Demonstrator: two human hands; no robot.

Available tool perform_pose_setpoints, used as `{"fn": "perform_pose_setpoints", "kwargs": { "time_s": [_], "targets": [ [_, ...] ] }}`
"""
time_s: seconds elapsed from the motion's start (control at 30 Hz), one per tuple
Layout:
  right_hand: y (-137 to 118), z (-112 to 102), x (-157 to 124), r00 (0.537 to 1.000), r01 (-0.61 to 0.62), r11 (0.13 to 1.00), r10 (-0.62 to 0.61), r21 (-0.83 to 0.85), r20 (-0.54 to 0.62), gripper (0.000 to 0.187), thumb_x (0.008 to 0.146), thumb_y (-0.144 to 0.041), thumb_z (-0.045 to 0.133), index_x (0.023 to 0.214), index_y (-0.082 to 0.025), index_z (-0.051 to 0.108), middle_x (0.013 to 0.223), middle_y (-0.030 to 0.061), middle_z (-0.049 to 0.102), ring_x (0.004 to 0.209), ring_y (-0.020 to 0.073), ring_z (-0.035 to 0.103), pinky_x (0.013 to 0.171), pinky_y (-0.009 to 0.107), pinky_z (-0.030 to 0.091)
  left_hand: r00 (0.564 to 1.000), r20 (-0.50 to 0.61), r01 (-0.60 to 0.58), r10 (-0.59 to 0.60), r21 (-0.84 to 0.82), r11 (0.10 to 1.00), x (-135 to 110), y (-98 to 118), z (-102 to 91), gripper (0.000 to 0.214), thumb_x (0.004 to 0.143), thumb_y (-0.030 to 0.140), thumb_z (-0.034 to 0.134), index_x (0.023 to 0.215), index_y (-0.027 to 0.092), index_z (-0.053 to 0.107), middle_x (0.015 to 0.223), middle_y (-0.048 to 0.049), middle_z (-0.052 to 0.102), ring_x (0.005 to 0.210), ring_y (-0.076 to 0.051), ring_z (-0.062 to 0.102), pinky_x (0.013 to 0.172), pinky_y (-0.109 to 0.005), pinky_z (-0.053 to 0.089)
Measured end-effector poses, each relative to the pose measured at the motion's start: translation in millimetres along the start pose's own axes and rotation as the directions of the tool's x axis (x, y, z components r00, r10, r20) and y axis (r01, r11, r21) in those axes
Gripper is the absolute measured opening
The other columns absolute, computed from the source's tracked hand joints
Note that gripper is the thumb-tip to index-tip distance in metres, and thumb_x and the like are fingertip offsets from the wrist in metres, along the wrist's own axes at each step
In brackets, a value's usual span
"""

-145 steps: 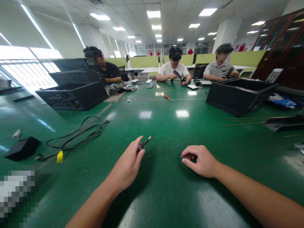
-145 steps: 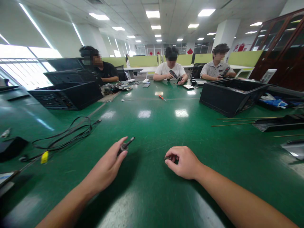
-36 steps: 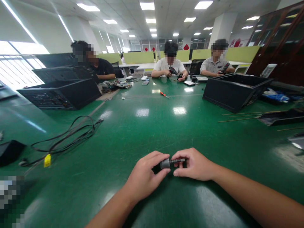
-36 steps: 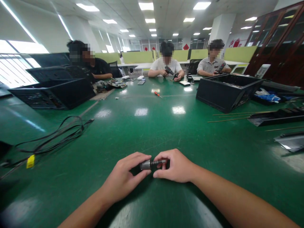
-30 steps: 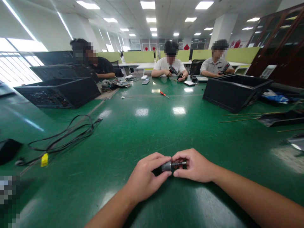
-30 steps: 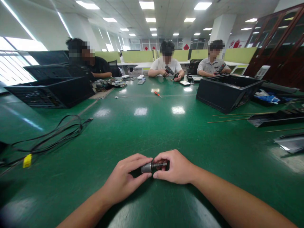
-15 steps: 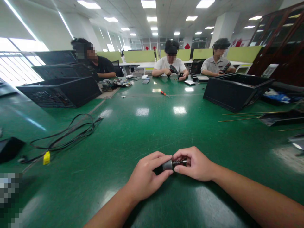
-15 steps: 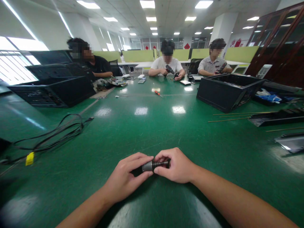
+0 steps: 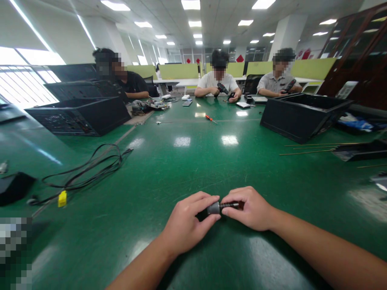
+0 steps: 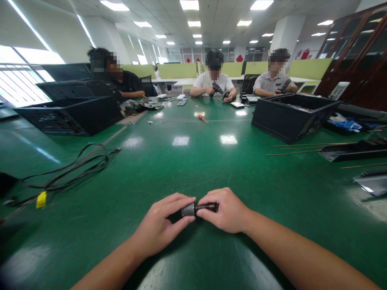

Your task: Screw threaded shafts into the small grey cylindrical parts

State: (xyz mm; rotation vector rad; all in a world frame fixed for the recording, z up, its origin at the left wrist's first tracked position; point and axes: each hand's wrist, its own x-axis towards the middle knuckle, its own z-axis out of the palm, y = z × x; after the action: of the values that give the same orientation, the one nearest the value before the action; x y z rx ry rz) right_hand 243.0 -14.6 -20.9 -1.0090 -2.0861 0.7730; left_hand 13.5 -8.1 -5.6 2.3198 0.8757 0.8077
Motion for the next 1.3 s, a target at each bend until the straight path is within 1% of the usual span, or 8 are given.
{"fn": "perform_pose_setpoints", "kwargs": {
  "time_s": [0.13, 0.37, 0.6, 1.3],
  "targets": [
    [-0.8, 0.4, -2.1, 0.999, 0.038, 0.997, -0.04, -0.071, -0.013, 0.014, 0.089, -0.029, 0.067, 0.091, -0.018, 0.076, 0.072, 0.0028, 0.068, 0.062, 0.0143, 0.057, 0.062, 0.026, 0.04, 1.0, 0.007, 0.005, -0.005, 0.01, 1.0, 0.2, 1.1, 0.2, 0.031, 0.09, 0.023, 0.067, 0.121, 0.025, 0.067, 0.109, -0.0048, 0.07, 0.097, -0.018, 0.066, 0.086, -0.031, 0.053],
    [-0.8, 0.0, -2.8, 0.999, 0.044, 0.995, -0.046, -0.088, -0.016, 0.014, 0.089, -0.028, 0.067, 0.093, -0.019, 0.076, 0.072, 0.0024, 0.067, 0.062, 0.0142, 0.058, 0.061, 0.025, 0.04, 1.0, -0.002, -0.007, 0.007, 0.016, 1.0, 0.6, 1.2, -0.6, 0.031, 0.09, 0.022, 0.066, 0.121, 0.024, 0.067, 0.11, -0.005, 0.071, 0.097, -0.018, 0.066, 0.086, -0.03, 0.053],
    [-1.2, 0.3, -3.2, 0.994, 0.087, 0.991, -0.093, -0.104, -0.049, 0.011, 0.089, -0.024, 0.066, 0.091, -0.018, 0.075, 0.07, 0.0009, 0.066, 0.06, 0.0128, 0.056, 0.059, 0.024, 0.039, 1.0, -0.003, -0.007, 0.007, 0.025, 1.0, 0.2, -1.7, -0.7, 0.032, 0.089, 0.022, 0.067, 0.121, 0.026, 0.066, 0.11, -0.0028, 0.071, 0.097, -0.017, 0.066, 0.086, -0.029, 0.052],
    [0.0, 0.5, -3.7, 0.993, 0.094, 0.99, -0.101, -0.108, -0.059, 0.01, 0.089, -0.024, 0.066, 0.092, -0.019, 0.075, 0.071, 0.0008, 0.066, 0.06, 0.0126, 0.056, 0.06, 0.023, 0.04, 1.0, 0.001, -0.008, 0.008, 0.018, 1.0, -0.3, -2.1, -0.6, 0.032, 0.089, 0.021, 0.067, 0.121, 0.026, 0.066, 0.11, -0.0022, 0.07, 0.097, -0.016, 0.066, 0.086, -0.029, 0.053]
  ]
}}
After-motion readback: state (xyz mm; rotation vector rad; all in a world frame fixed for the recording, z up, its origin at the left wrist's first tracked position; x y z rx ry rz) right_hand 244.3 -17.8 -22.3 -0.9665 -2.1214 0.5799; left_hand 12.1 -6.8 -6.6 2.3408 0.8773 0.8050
